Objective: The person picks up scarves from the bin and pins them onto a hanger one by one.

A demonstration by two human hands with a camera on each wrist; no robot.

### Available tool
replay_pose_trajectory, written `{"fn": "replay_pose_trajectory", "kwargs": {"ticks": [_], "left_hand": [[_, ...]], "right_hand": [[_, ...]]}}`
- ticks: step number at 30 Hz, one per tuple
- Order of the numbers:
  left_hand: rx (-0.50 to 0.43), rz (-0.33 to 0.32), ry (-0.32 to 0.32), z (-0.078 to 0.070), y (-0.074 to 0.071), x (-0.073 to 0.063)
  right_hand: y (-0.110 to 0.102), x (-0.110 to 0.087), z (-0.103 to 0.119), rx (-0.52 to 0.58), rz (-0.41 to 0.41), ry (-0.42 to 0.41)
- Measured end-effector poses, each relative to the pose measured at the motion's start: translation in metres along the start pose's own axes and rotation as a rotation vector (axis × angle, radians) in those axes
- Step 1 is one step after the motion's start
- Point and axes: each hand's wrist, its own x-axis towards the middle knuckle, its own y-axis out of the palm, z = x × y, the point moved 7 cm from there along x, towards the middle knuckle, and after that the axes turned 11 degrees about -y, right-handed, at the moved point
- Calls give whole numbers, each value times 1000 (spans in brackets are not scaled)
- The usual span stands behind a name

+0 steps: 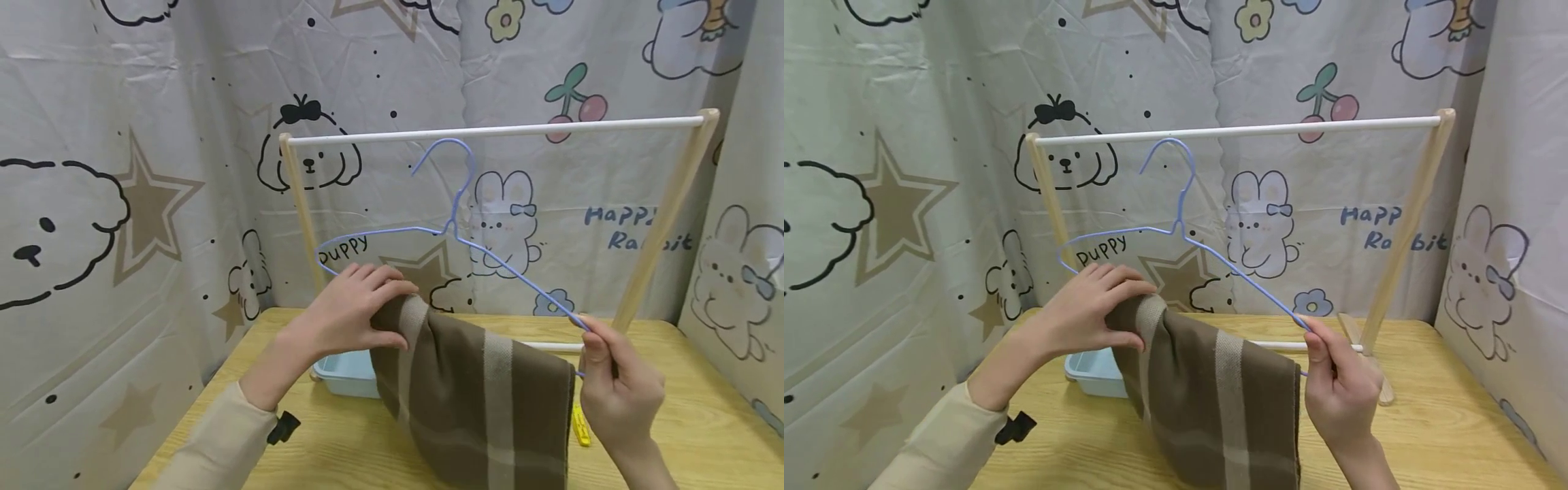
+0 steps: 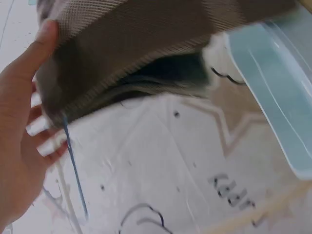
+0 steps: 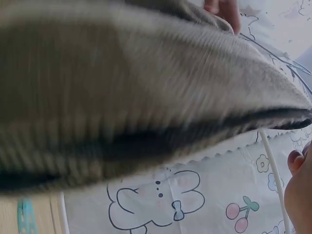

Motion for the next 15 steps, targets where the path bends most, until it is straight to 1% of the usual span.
{"fn": "replay_pose_trajectory", "kwargs": {"ticks": [2, 4, 6, 8, 10, 12, 13, 14, 15], "left_hand": [[-4, -35, 33, 4, -2, -3], [-35, -79, 66, 7, -2, -5], [-94, -130, 79, 10, -2, -7], [-181, -185, 64, 13, -4, -8], [-252, -240, 13, 17, -6, -9], [-296, -253, -90, 23, -6, -8], [-291, -241, -150, 25, -5, -6], [-265, -209, -221, 28, -3, -5], [-228, -153, -291, 30, 0, -4]], "right_hand": [[0, 1, -2, 28, -1, 6], [0, 1, -4, 9, 5, 0], [0, -1, -4, -10, 22, -12], [1, -3, -3, -33, 63, -33], [3, -5, -1, -35, 110, -51], [4, -6, 1, -28, 139, -55], [5, -6, 2, 3, 146, -52], [6, -5, 3, 37, 140, -48], [7, -4, 3, 72, 127, -37]]}}
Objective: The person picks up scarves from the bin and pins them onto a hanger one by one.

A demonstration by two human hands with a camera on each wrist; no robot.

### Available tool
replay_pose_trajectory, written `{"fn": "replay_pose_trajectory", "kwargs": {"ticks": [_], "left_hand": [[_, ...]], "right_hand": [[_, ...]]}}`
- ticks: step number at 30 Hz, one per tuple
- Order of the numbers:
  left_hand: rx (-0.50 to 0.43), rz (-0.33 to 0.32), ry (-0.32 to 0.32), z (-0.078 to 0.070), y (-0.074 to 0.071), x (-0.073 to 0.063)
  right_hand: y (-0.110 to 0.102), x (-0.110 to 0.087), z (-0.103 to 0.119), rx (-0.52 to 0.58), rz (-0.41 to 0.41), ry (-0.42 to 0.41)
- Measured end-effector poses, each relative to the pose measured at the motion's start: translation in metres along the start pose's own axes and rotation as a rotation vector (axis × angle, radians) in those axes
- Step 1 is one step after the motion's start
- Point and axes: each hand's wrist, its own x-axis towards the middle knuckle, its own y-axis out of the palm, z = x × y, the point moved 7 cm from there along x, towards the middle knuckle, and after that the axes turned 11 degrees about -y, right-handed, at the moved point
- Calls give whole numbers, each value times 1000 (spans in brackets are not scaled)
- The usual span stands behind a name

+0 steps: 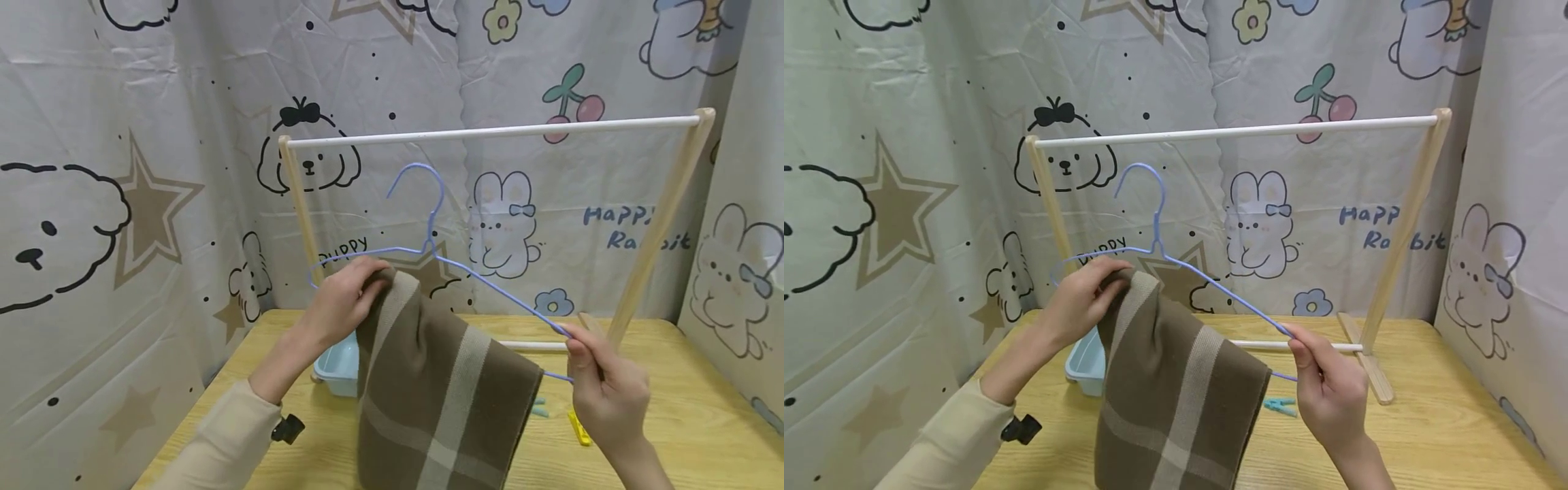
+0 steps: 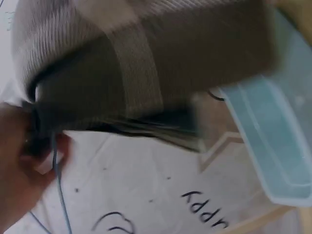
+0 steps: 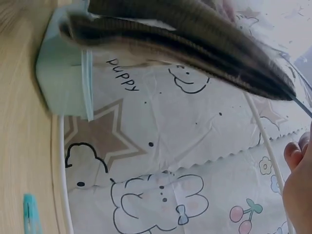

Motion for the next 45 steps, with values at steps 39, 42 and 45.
{"fn": "replay_pose_trajectory", "kwargs": {"ticks": [39, 42, 45], "left_hand": [[166, 264, 342, -28, -2, -14], [165, 289, 323, -31, 4, -13], [128, 325, 334, -35, 9, -13]], "right_hand": [[-5, 15, 1, 183, -132, 28], [-4, 16, 3, 173, -133, 24], [-3, 14, 3, 165, -126, 23]]}}
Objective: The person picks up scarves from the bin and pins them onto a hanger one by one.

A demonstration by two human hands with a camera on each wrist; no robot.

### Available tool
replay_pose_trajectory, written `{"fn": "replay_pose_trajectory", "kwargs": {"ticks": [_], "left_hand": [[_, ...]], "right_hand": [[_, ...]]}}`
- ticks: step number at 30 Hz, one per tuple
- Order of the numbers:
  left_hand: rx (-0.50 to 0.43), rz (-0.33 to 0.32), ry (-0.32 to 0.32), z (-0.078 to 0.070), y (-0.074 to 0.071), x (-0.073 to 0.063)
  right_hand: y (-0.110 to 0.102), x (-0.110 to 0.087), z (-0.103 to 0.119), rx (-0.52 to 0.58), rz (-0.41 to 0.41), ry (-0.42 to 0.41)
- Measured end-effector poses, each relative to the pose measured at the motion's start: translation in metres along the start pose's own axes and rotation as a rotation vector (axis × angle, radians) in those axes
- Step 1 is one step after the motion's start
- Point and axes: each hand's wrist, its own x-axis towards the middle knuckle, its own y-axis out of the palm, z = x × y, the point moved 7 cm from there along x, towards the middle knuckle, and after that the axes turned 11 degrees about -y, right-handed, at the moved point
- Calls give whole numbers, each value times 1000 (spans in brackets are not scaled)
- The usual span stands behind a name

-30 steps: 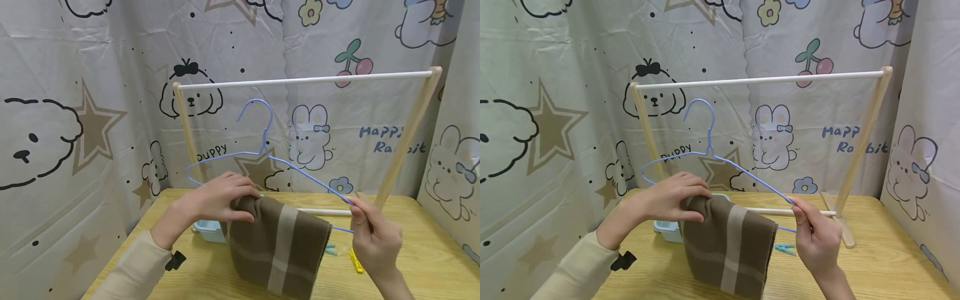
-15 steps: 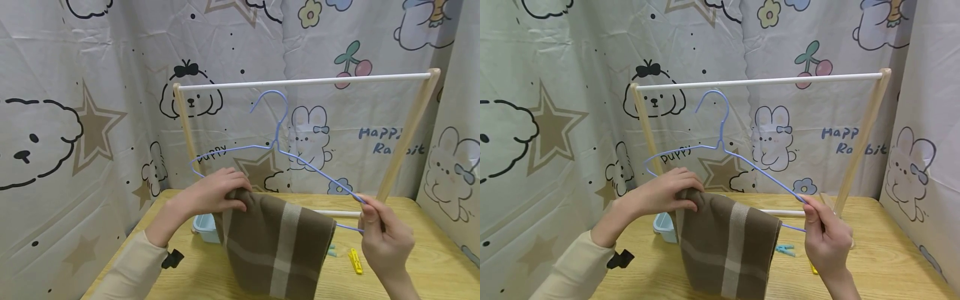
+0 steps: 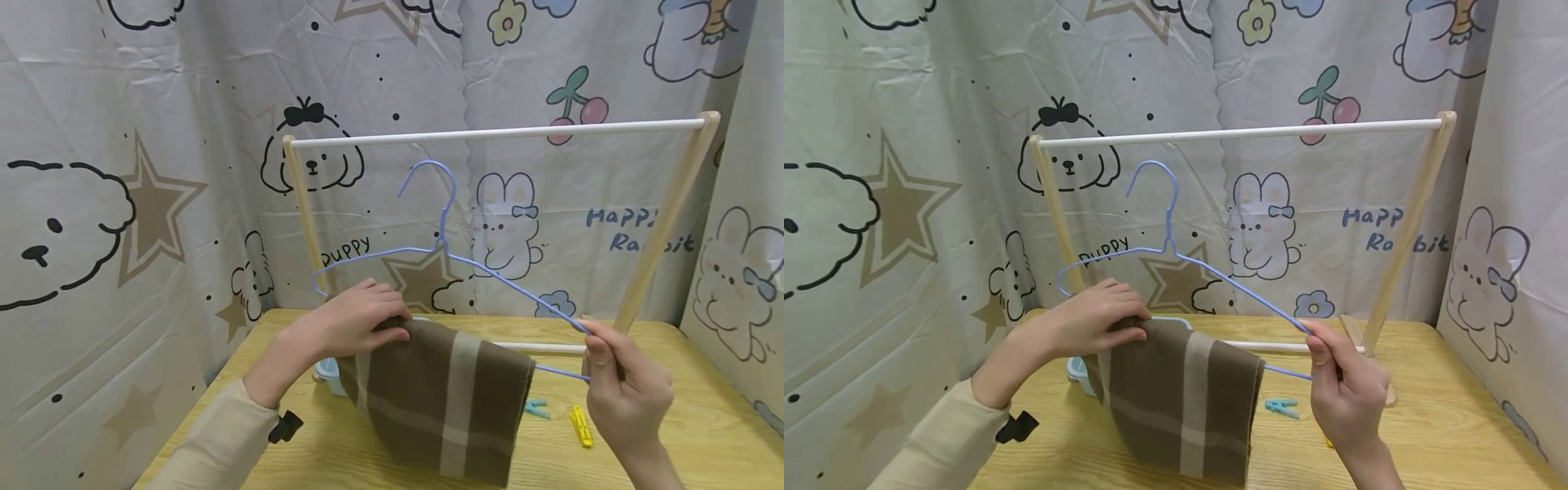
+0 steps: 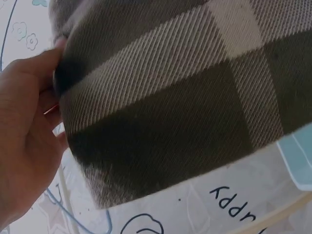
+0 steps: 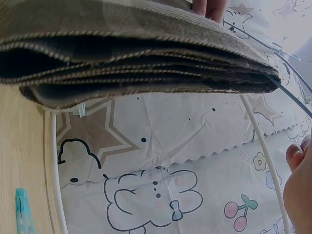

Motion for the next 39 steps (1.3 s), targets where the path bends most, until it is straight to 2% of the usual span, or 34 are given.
{"fn": "replay_pose_trajectory", "kwargs": {"ticks": [2, 5, 8, 10, 14, 19, 23, 25, 27, 31, 34, 37, 39], "left_hand": [[-22, -22, 25, -2, 1, 1], [-40, -113, 51, -5, -2, 4], [-51, -182, 24, -8, -4, 9], [-71, -179, -18, -10, -4, 14], [-114, -104, -88, -10, 1, 18], [-106, -6, -108, -6, 1, 4], [-54, 20, -101, -7, 0, -6], [-59, 27, -106, -7, 0, -8], [-110, 55, -121, -7, 1, -7], [-263, 185, -203, -3, 6, -4], [-323, 280, -284, 0, 9, -2], [-303, 325, -341, 3, 10, -2], [-247, 309, -342, 3, 9, -2]], "right_hand": [[0, -1, -1, 20, 5, 6], [3, -6, 0, 58, 42, 19], [10, -13, 1, 76, 83, 9], [13, -15, 1, 58, 84, -3], [9, -14, 1, 6, 18, 5], [-1, -7, 1, -35, -15, 28], [-5, -3, -2, 13, -17, 39], [-5, -3, -4, 61, -1, 50], [-4, -4, -5, 110, 38, 66], [-4, -7, -7, 98, 114, 79], [-4, -7, -7, 58, 121, 66], [-5, -6, -7, 36, 89, 63], [-8, -5, -7, 15, 58, 73]]}}
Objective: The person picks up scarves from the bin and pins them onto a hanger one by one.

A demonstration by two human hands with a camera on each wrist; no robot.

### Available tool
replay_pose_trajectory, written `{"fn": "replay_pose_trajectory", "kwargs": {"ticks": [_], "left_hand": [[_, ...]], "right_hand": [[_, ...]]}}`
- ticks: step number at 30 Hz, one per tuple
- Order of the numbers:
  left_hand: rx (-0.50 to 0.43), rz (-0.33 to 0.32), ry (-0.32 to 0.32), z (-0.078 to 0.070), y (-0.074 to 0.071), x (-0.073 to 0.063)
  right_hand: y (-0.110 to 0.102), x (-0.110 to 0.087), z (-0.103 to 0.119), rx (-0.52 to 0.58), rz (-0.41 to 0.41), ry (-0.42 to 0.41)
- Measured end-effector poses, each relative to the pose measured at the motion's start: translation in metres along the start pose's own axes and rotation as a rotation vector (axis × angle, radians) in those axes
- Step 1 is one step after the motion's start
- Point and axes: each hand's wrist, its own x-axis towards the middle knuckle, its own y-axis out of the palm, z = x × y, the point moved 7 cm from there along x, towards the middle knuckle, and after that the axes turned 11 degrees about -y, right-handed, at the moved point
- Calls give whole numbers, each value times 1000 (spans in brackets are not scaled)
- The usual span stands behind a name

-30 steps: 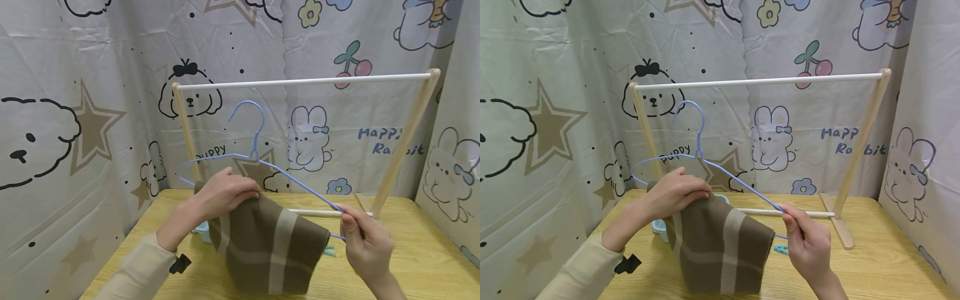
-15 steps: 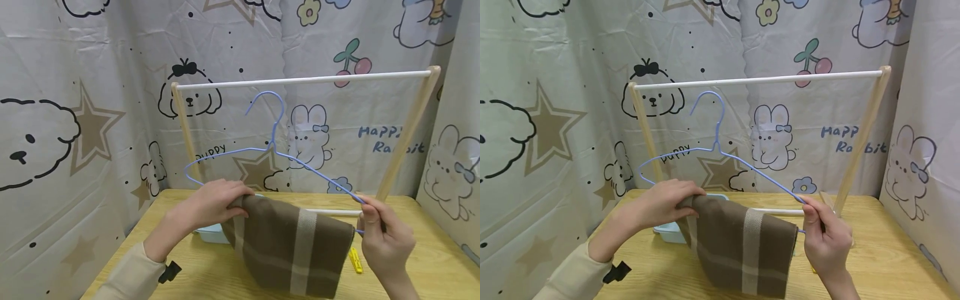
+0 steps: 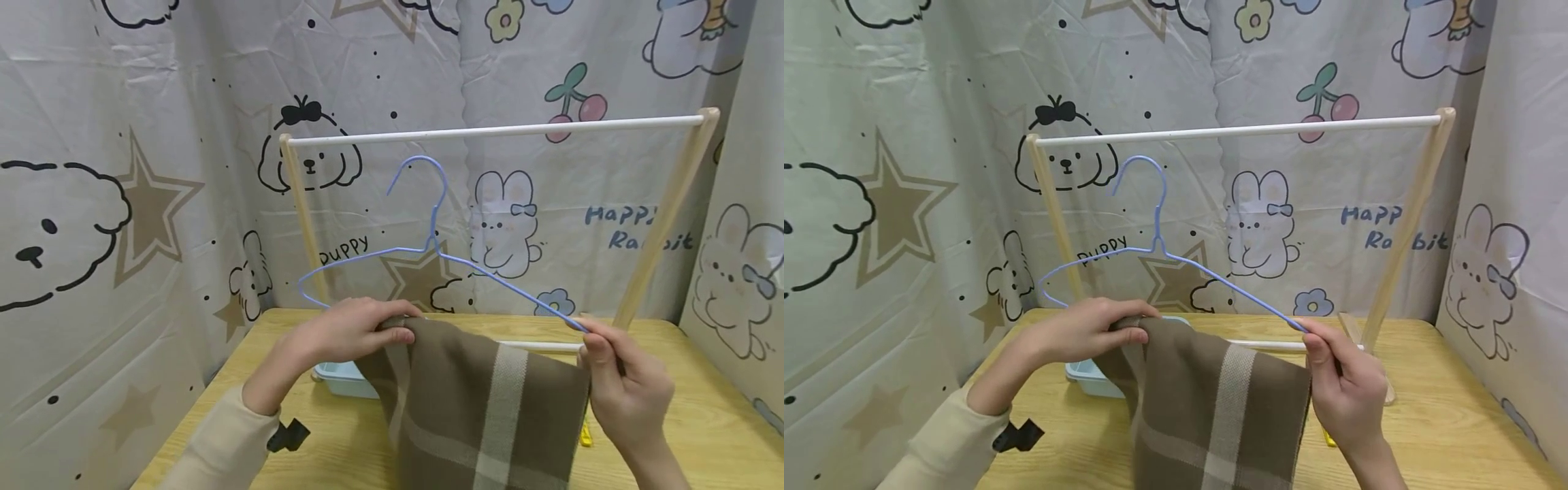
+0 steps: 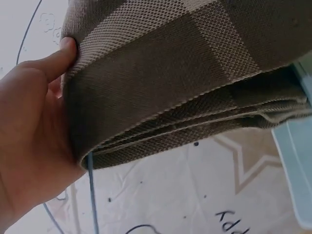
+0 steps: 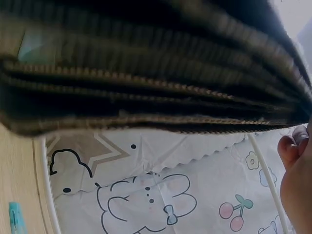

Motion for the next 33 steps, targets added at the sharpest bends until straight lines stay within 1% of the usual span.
{"fn": "replay_pose_trajectory", "kwargs": {"ticks": [1, 2, 3, 4, 6, 9, 11, 12, 13, 14, 15, 16, 17, 18, 20, 22, 23, 25, 28, 29, 31, 33], "left_hand": [[29, -30, 14, 0, -1, -1], [58, -73, 31, -1, -3, -3], [86, -134, 56, -2, -6, -6], [110, -214, 92, -3, -10, -9], [138, -404, 185, -7, -20, -18], [110, -707, 315, -8, -38, -38], [91, -887, 381, -6, -49, -51], [80, -966, 395, -3, -54, -57], [66, -1035, 394, 0, -58, -62], [55, -1093, 381, 4, -61, -66], [46, -1135, 357, 8, -64, -69], [41, -1162, 326, 12, -66, -71], [24, -1172, 292, 17, -67, -72], [-6, -1163, 261, 21, -67, -72], [-94, -1098, 217, 31, -65, -71], [-189, -1047, 197, 38, -60, -70], [-243, -1032, 194, 42, -58, -71], [-341, -1027, 199, 47, -54, -73], [-429, -1083, 220, 50, -50, -79], [-452, -1104, 227, 50, -49, -82], [-486, -1146, 236, 51, -47, -86], [-498, -1190, 232, 52, -45, -90]], "right_hand": [[-1, 0, 0, -5, -17, 8], [-2, 1, 0, 10, -37, 13], [-3, 1, -1, 12, -50, 20], [-4, 2, 0, 28, -63, 22], [-6, 4, 0, 54, -79, 19], [-6, 7, 0, 69, -94, 12], [-6, 9, 0, 71, -102, 9], [-7, 9, 1, 64, -107, 8], [-7, 10, 1, 78, -115, 7], [-7, 11, 0, 94, -123, 4], [-7, 13, 0, 113, -131, 1], [-7, 14, 0, 136, -138, 1], [-8, 15, -1, 158, -145, -1], [-8, 16, -1, 177, -148, -3], [-7, 18, -2, 214, -151, -4], [-7, 19, -3, 227, -141, -2], [-7, 19, -4, 223, -128, -1], [-6, 19, -4, 183, -89, -2], [-4, 20, -6, 136, -15, -16], [-3, 20, -7, 104, 12, -21], [-1, 21, -10, 51, 66, -23], [1, 20, -16, -4, 127, 1]]}}
